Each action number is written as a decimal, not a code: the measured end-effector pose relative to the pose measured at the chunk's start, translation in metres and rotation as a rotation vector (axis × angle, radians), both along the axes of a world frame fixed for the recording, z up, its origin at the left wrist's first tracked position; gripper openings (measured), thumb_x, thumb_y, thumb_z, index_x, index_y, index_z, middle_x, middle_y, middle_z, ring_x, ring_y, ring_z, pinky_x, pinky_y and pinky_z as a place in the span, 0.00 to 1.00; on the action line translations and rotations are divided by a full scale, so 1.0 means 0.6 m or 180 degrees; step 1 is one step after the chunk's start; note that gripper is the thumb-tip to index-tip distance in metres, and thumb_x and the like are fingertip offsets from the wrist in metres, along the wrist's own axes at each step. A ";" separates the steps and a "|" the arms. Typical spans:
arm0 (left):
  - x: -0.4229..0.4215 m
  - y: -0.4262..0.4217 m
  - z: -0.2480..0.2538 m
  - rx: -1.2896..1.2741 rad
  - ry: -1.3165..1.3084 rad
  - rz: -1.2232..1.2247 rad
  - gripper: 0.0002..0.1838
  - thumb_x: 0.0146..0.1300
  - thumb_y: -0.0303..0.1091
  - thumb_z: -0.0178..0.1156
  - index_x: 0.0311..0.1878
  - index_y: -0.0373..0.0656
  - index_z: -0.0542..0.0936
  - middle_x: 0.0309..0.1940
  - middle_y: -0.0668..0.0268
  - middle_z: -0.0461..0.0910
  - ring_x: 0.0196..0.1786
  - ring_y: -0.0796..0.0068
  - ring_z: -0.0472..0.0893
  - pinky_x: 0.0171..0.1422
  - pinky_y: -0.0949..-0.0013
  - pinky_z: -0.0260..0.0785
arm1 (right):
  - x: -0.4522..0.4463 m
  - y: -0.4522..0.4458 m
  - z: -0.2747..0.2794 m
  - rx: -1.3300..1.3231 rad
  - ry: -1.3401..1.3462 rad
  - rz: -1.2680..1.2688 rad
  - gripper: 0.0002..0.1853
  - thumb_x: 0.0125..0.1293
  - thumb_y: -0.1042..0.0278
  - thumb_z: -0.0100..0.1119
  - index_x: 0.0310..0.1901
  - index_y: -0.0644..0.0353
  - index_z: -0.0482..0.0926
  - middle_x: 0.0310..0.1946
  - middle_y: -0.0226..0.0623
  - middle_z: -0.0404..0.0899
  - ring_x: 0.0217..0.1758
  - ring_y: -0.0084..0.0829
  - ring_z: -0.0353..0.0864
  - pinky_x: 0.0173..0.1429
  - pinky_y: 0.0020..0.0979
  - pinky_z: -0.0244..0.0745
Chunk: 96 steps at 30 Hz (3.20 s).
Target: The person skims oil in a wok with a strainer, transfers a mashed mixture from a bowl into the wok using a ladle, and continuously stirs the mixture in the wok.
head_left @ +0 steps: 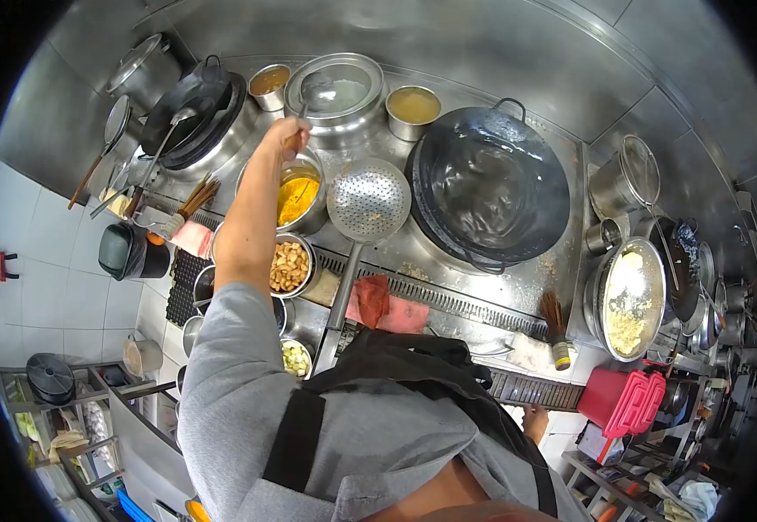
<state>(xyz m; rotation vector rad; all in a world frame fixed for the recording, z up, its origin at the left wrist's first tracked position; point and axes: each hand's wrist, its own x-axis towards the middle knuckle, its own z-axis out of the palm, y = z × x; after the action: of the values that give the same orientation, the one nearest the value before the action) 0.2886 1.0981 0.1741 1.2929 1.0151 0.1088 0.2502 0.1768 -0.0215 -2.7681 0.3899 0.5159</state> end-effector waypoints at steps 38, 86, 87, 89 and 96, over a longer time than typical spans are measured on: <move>0.125 0.039 -0.049 -0.1212 -0.1475 0.0785 0.00 0.45 0.24 0.59 0.23 0.39 0.78 0.21 0.61 0.76 0.24 0.70 0.77 0.27 0.72 0.74 | -0.098 -0.040 -0.010 0.0349 0.0201 -0.0605 0.22 0.58 0.61 0.63 0.51 0.67 0.80 0.30 0.49 0.84 0.32 0.38 0.84 0.41 0.35 0.77; 0.181 -0.039 -0.004 -0.1676 -0.2493 0.1096 0.06 0.49 0.23 0.57 0.19 0.38 0.73 0.18 0.63 0.71 0.21 0.70 0.73 0.24 0.75 0.71 | -0.185 -0.104 -0.052 0.0445 0.0407 -0.1358 0.18 0.52 0.62 0.66 0.43 0.65 0.84 0.39 0.57 0.82 0.46 0.50 0.83 0.55 0.40 0.76; 0.186 -0.042 0.008 -0.1667 -0.2560 0.1040 0.06 0.49 0.24 0.58 0.19 0.37 0.74 0.18 0.63 0.72 0.21 0.70 0.73 0.24 0.75 0.71 | -0.177 -0.090 -0.020 0.0514 0.0570 -0.1410 0.18 0.52 0.61 0.66 0.43 0.64 0.84 0.37 0.56 0.83 0.45 0.49 0.83 0.54 0.40 0.77; 0.206 -0.048 0.035 -0.1628 -0.2530 0.0734 0.06 0.49 0.24 0.58 0.20 0.37 0.74 0.19 0.62 0.73 0.22 0.70 0.73 0.24 0.75 0.71 | -0.179 -0.094 -0.026 0.0506 0.0548 -0.1511 0.19 0.52 0.61 0.66 0.43 0.64 0.84 0.36 0.55 0.83 0.44 0.49 0.83 0.54 0.39 0.77; 0.381 -0.108 0.164 -0.2028 -0.2311 0.0039 0.05 0.55 0.23 0.57 0.33 0.31 0.74 0.21 0.62 0.70 0.23 0.72 0.72 0.22 0.76 0.69 | -0.155 -0.133 -0.114 0.0710 0.0561 -0.1748 0.18 0.53 0.60 0.66 0.43 0.63 0.84 0.40 0.55 0.83 0.47 0.48 0.83 0.57 0.39 0.75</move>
<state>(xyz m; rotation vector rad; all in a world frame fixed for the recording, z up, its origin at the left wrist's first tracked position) 0.5170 1.0331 0.2724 0.5770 0.3707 0.2236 0.1574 0.0973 -0.0897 -2.2706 1.0234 0.6129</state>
